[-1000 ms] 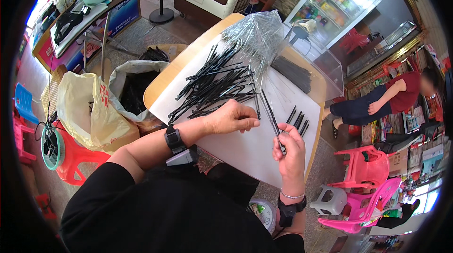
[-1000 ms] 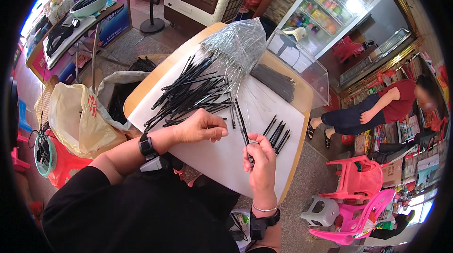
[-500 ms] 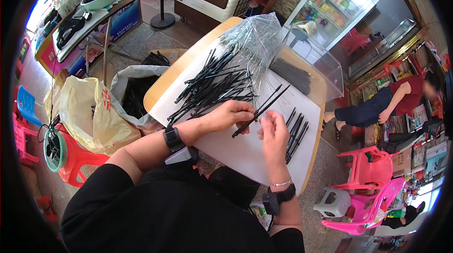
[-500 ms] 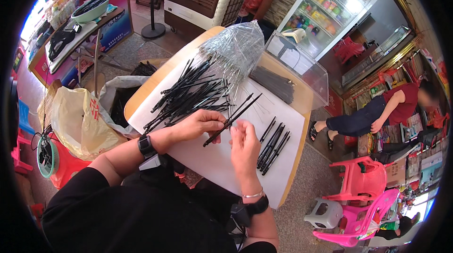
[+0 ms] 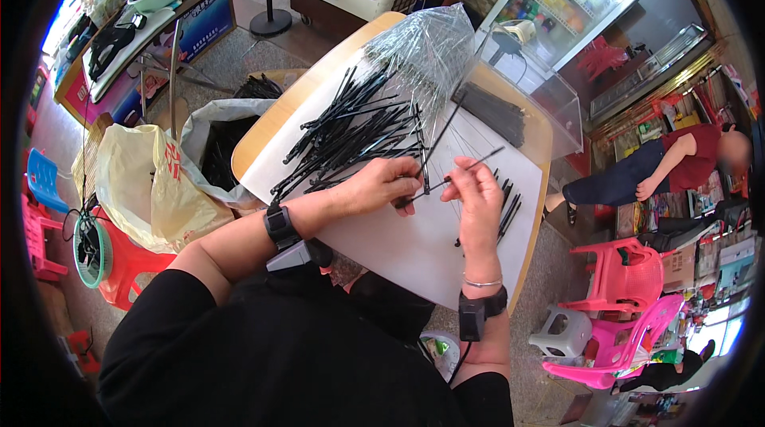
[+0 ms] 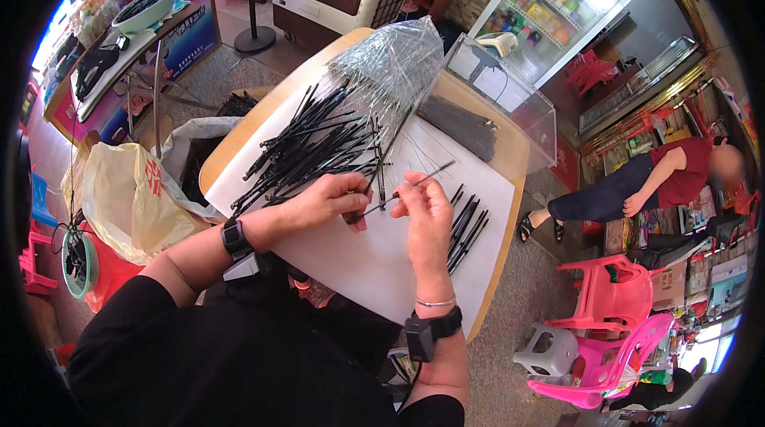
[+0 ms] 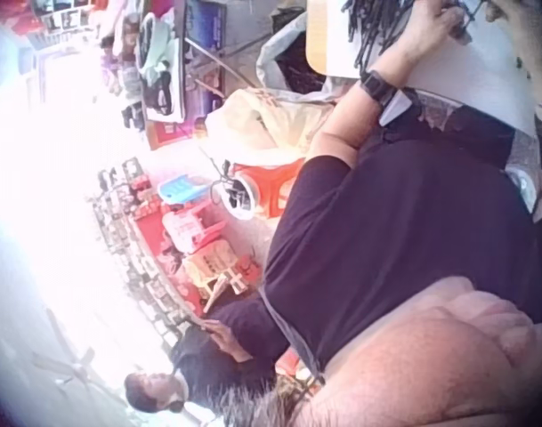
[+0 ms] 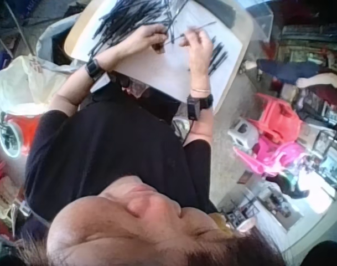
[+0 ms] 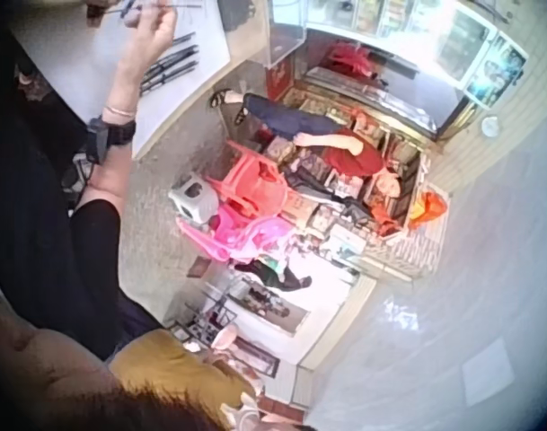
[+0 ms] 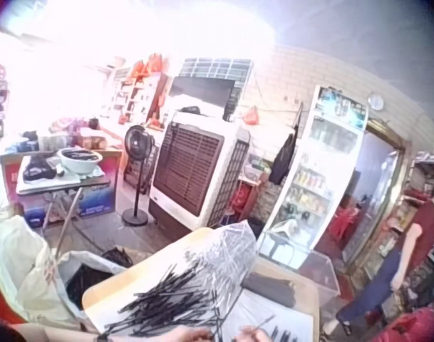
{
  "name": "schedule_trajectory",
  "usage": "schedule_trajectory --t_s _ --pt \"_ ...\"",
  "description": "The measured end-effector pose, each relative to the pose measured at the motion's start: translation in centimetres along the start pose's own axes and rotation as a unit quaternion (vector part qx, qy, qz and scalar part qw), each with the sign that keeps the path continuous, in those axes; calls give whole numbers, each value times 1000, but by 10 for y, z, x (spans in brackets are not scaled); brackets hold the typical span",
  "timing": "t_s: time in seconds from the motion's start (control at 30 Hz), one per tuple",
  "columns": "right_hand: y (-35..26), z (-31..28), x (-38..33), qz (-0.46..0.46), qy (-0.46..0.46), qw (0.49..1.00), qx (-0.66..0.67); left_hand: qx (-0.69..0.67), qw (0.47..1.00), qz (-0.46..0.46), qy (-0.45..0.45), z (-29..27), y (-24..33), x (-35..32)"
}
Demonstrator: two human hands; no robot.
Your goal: Organizing and sorting black zip ties or similar thin plastic rods on a workspace.
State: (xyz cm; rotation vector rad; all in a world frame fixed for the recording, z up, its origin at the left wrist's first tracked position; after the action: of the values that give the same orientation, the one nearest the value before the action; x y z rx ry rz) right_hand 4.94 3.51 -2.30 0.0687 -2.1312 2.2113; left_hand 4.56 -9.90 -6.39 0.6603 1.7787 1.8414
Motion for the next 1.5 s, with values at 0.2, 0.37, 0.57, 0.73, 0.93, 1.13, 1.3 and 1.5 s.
schedule_trajectory --t_s 0.2,0.37,0.57,0.73,0.93,1.13,1.3,1.5 --pt "15 -56 4 -36 47 897 -438 -121 991 33 51 -13 3 2" --pt "25 -30 2 -42 -5 841 -539 -210 971 82 84 -23 3 5" --pt "21 -25 11 -51 58 824 -562 -243 966 77 51 -21 1 6" --pt "30 -19 23 -31 26 810 -585 -245 966 76 41 -19 2 6" --pt "16 -22 2 57 44 924 -375 -256 962 90 42 -22 4 4" --pt "-48 -13 1 -243 150 834 -471 -255 962 91 43 -20 5 4" --pt "-4 -20 37 -75 80 993 43 -246 966 77 39 -18 5 5" --pt "-70 -29 -11 -259 158 945 -122 -270 957 86 59 -26 1 3"
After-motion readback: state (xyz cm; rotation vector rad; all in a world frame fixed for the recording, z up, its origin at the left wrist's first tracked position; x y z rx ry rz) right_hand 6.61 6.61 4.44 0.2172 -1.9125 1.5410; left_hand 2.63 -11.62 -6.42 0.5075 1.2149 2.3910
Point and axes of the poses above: each hand's wrist, its own x-axis towards the middle knuckle, its own z-axis out of the palm, y = z × x, the point moved 10 cm from there along x, towards the middle knuckle, and after that the axes turned 3 degrees about -y, right-handed, at the moved point
